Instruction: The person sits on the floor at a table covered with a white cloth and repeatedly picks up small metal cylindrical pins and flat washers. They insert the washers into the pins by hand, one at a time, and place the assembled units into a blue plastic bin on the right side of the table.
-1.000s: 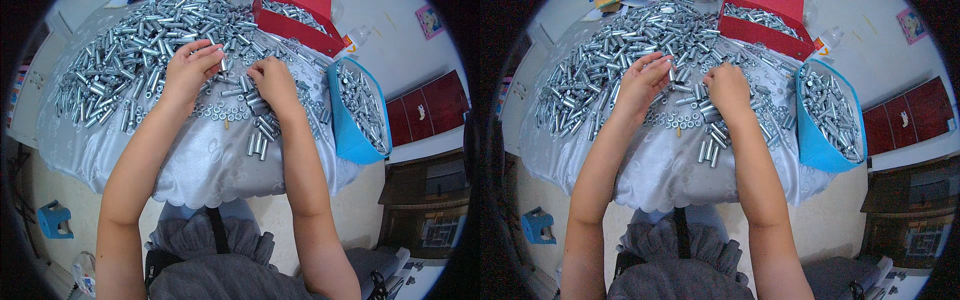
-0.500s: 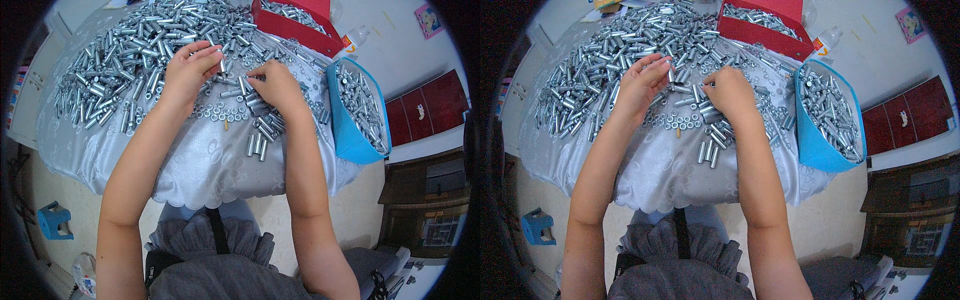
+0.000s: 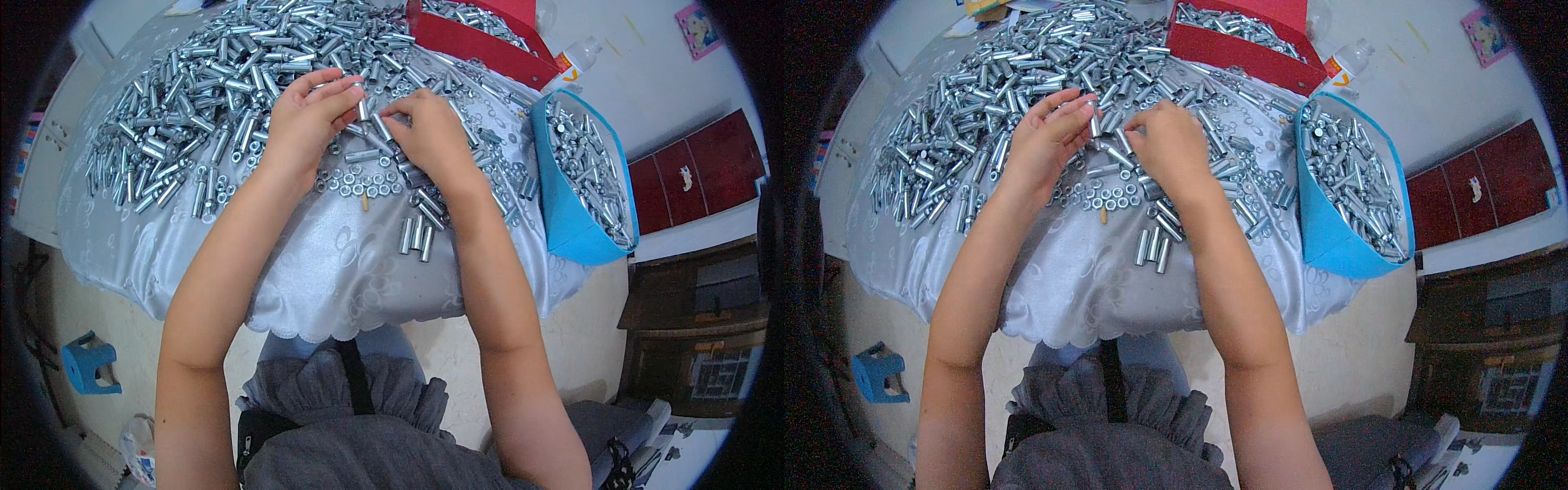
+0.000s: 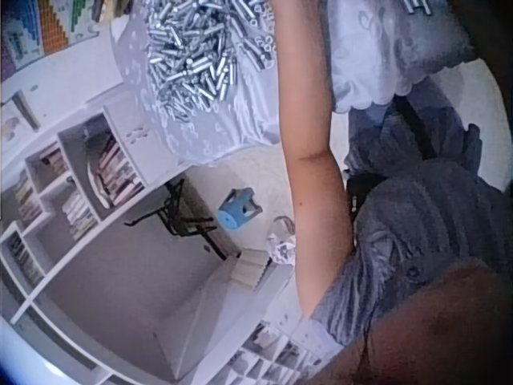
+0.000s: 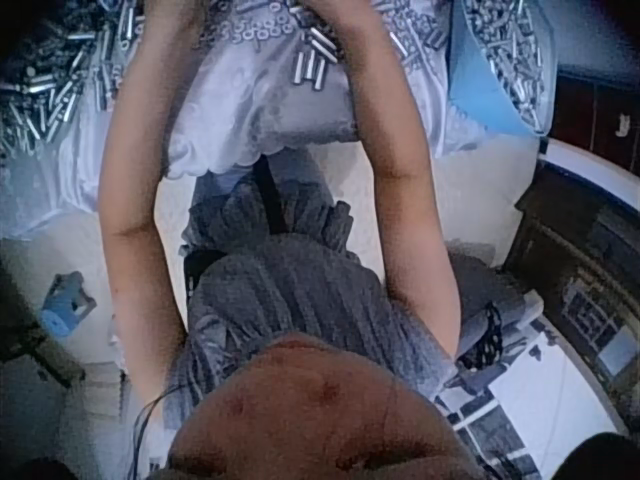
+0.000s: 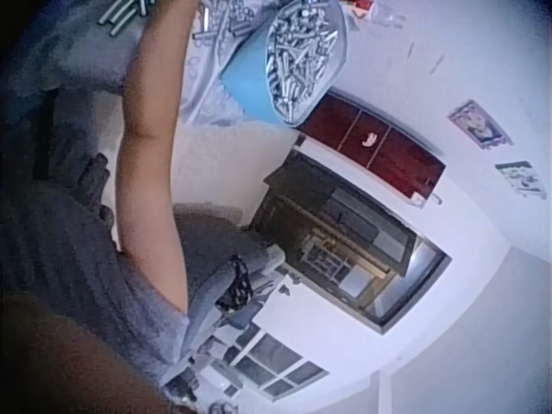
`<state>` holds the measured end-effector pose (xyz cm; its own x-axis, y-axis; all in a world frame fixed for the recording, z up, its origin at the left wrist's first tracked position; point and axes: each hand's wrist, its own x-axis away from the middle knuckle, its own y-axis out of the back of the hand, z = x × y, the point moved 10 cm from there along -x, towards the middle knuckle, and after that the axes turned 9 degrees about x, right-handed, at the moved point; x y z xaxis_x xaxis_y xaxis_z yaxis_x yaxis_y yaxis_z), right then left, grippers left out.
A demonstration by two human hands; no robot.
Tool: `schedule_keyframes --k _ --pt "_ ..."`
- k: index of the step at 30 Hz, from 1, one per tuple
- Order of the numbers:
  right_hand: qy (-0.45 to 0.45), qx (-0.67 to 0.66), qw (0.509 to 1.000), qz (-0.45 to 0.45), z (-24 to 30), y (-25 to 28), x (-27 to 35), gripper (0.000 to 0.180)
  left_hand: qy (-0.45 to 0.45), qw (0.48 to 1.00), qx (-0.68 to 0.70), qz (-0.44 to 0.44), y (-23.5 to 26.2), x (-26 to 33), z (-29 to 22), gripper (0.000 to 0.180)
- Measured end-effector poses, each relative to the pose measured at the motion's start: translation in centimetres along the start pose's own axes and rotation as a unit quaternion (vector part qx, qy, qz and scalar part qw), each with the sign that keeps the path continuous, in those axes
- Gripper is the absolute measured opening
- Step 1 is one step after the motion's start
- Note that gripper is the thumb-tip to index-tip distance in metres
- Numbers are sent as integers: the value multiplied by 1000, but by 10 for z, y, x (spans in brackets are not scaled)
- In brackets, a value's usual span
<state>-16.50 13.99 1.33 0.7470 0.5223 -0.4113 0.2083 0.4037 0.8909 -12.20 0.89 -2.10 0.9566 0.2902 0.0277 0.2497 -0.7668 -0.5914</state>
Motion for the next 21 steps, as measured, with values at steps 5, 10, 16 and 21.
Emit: schedule_keyframes --k 5,10,16,21 --pt "39 -11 997 65 10 -7 5 26 0 1000 12 -6 1 1 -3 43" --pt "78 -26 991 102 13 -5 12 44 -1 1000 21 2 2 0 -5 43" --pt "105 -16 990 92 13 -1 18 48 2 1000 19 0 2 2 -3 43" --pt "56 -47 992 103 5 -7 12 34 4 1000 15 -4 2 3 -4 43"
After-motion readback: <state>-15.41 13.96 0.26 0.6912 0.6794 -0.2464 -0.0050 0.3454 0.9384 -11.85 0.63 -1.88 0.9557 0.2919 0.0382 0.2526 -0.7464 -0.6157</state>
